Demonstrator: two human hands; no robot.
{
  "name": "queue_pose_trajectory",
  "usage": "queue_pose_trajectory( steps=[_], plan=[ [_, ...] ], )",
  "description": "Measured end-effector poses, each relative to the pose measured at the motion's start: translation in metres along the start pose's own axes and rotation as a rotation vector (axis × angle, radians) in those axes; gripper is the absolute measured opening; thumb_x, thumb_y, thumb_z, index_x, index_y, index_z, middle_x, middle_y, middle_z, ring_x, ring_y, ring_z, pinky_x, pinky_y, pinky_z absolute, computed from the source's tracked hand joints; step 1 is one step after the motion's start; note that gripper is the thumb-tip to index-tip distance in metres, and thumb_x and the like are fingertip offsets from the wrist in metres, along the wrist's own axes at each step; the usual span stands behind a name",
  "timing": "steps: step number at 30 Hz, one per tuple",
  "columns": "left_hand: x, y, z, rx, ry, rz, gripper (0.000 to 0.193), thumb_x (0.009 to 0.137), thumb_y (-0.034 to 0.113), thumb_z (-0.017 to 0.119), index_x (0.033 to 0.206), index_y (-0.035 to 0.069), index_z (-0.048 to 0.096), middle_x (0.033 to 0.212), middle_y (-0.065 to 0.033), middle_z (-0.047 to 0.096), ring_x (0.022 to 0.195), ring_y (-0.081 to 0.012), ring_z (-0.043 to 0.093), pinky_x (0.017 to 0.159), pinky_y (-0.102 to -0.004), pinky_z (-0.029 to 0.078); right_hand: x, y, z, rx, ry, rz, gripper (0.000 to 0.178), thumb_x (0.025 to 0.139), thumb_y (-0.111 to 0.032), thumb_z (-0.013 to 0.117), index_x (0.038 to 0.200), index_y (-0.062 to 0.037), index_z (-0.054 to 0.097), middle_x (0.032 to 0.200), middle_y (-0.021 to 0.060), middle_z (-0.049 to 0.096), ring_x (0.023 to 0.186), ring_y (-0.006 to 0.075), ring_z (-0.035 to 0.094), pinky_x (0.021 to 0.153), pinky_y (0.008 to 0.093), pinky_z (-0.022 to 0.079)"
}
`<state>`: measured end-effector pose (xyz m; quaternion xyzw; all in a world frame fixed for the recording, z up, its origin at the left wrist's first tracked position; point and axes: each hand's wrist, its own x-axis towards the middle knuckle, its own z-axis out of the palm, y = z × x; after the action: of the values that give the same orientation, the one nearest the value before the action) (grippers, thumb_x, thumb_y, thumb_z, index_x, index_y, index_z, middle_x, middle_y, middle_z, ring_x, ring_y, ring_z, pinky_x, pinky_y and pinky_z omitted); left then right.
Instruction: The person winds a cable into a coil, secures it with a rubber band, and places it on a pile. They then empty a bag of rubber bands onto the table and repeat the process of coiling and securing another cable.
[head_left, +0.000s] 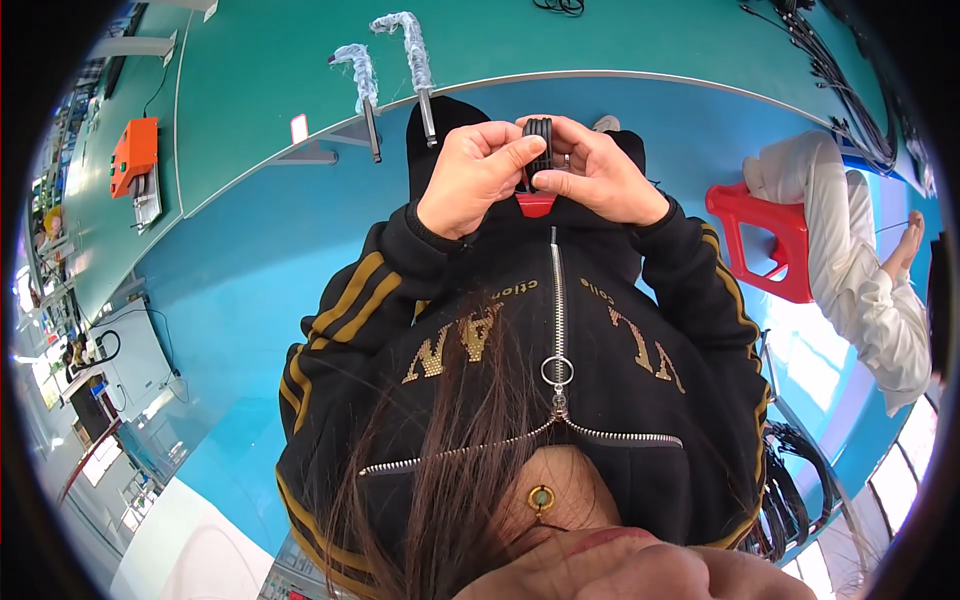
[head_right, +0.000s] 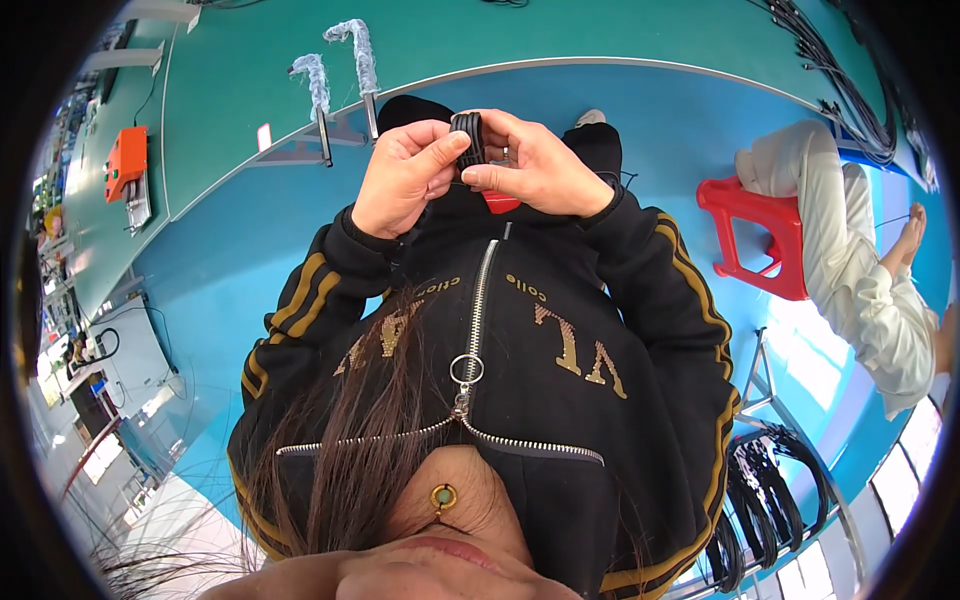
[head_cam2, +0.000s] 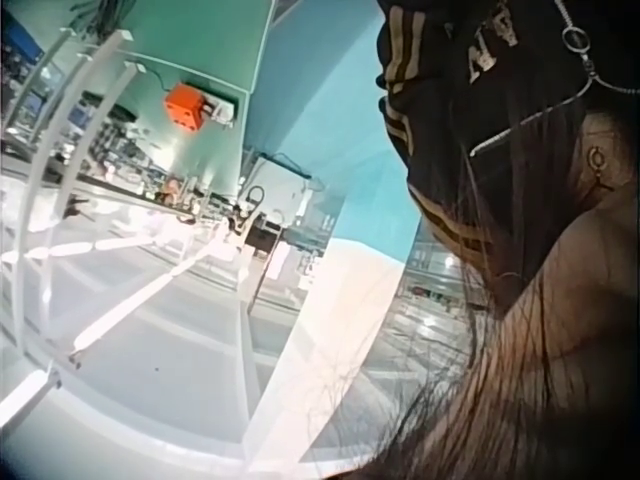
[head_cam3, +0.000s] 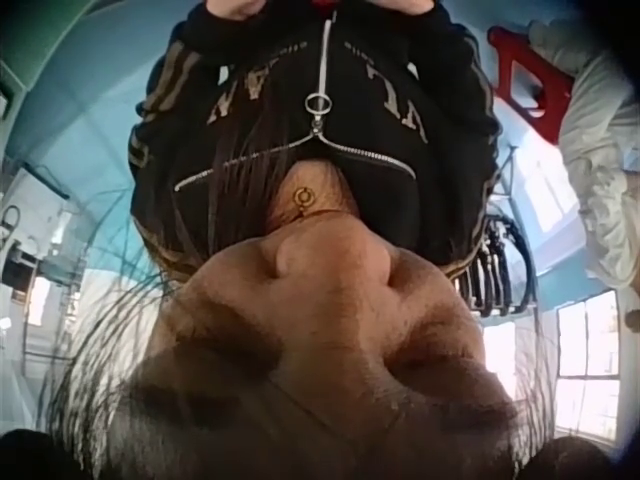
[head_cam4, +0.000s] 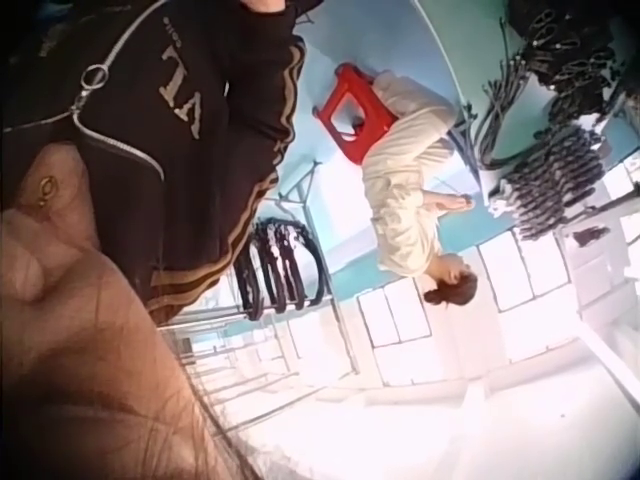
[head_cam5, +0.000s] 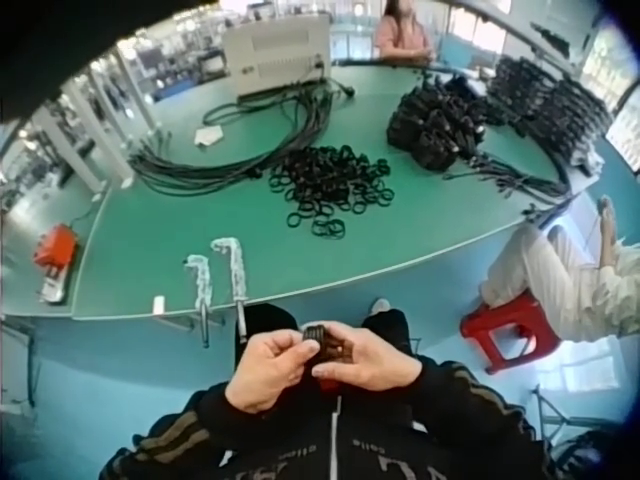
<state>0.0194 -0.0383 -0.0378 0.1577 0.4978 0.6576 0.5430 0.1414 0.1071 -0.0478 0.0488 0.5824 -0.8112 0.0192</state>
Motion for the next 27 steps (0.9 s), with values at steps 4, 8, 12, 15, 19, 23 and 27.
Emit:
queue_pose_trajectory(
  steps=[4, 8, 12, 15, 19, 23, 27],
  plan=[
    [0.009, 0.0, 0.002, 0.019, -0.011, -0.004, 0.017, 0.09, 0.017, 0.062, 0.091, 0.0, 0.063, 0.063, 0.0034, 0.051, 0.05, -0.0018, 0.04, 0.043, -0.0175, 0.029, 0.0, 0.006, -0.005, -0.027, 0.05, -0.027, 0.052, 0.084, -0.001, 0.063, 0.131, 0.0008, 0.04, 0.118, 0.0071, 0.053, 0.108, 0.0146, 0.054, 0.091, 0.028, 0.046],
    [0.009, 0.009, 0.004, 0.087, 0.023, 0.008, 0.022, 0.094, 0.02, 0.057, 0.101, -0.001, 0.061, 0.065, 0.0034, 0.048, 0.052, -0.0035, 0.041, 0.045, -0.0188, 0.032, -0.005, -0.021, -0.022, -0.055, 0.146, 0.01, 0.05, 0.084, -0.002, 0.063, 0.129, 0.001, 0.041, 0.113, 0.0091, 0.056, 0.102, 0.0161, 0.058, 0.086, 0.0283, 0.049],
    [0.005, 0.013, -0.01, 0.184, 0.112, 0.044, 0.025, 0.096, 0.02, 0.053, 0.109, -0.001, 0.059, 0.066, 0.0029, 0.047, 0.053, -0.0047, 0.043, 0.047, -0.0194, 0.036, -0.004, -0.063, -0.071, -0.222, 0.47, -0.014, 0.053, 0.082, -0.008, 0.068, 0.127, 0.0009, 0.042, 0.107, 0.0113, 0.058, 0.091, 0.017, 0.062, 0.075, 0.0285, 0.052],
    [0.006, 0.005, -0.017, 0.224, 0.083, -0.01, 0.024, 0.096, 0.019, 0.053, 0.108, 0.0, 0.059, 0.066, 0.0023, 0.049, 0.054, -0.0049, 0.045, 0.048, -0.0192, 0.037, -0.002, -0.098, -0.146, -0.514, 0.702, -0.114, 0.055, 0.078, -0.013, 0.072, 0.124, 0.0002, 0.046, 0.103, 0.011, 0.059, 0.088, 0.0153, 0.062, 0.067, 0.0268, 0.052],
    [0.007, -0.003, -0.016, 0.23, 0.046, -0.089, 0.024, 0.096, 0.019, 0.053, 0.108, -0.001, 0.059, 0.067, 0.0019, 0.051, 0.054, -0.0052, 0.047, 0.049, -0.0188, 0.039, -0.002, -0.147, -0.275, -1.234, 1.015, -0.191, 0.058, 0.074, -0.023, 0.075, 0.122, -0.0004, 0.051, 0.096, 0.0133, 0.062, 0.088, 0.0205, 0.062, 0.073, 0.0304, 0.051],
    [0.014, -0.011, -0.016, 0.213, 0.049, -0.142, 0.023, 0.095, 0.018, 0.053, 0.107, -0.001, 0.059, 0.067, 0.0014, 0.052, 0.055, -0.0054, 0.047, 0.049, -0.0188, 0.04, -0.013, -0.18, -0.365, -1.454, 1.361, -0.114, 0.058, 0.071, -0.033, 0.076, 0.116, -0.0028, 0.055, 0.101, 0.0166, 0.064, 0.093, 0.0288, 0.062, 0.082, 0.036, 0.048],
    [0.017, -0.015, -0.021, 0.205, 0.141, -0.154, 0.023, 0.095, 0.017, 0.053, 0.107, -0.001, 0.06, 0.068, 0.0012, 0.052, 0.055, -0.0056, 0.048, 0.05, -0.0191, 0.041, -0.005, -0.181, -0.386, -1.523, 1.228, 0.307, 0.051, 0.071, -0.032, 0.076, 0.109, -0.0038, 0.057, 0.102, 0.0159, 0.064, 0.095, 0.0307, 0.061, 0.083, 0.0374, 0.048]
  ],
)
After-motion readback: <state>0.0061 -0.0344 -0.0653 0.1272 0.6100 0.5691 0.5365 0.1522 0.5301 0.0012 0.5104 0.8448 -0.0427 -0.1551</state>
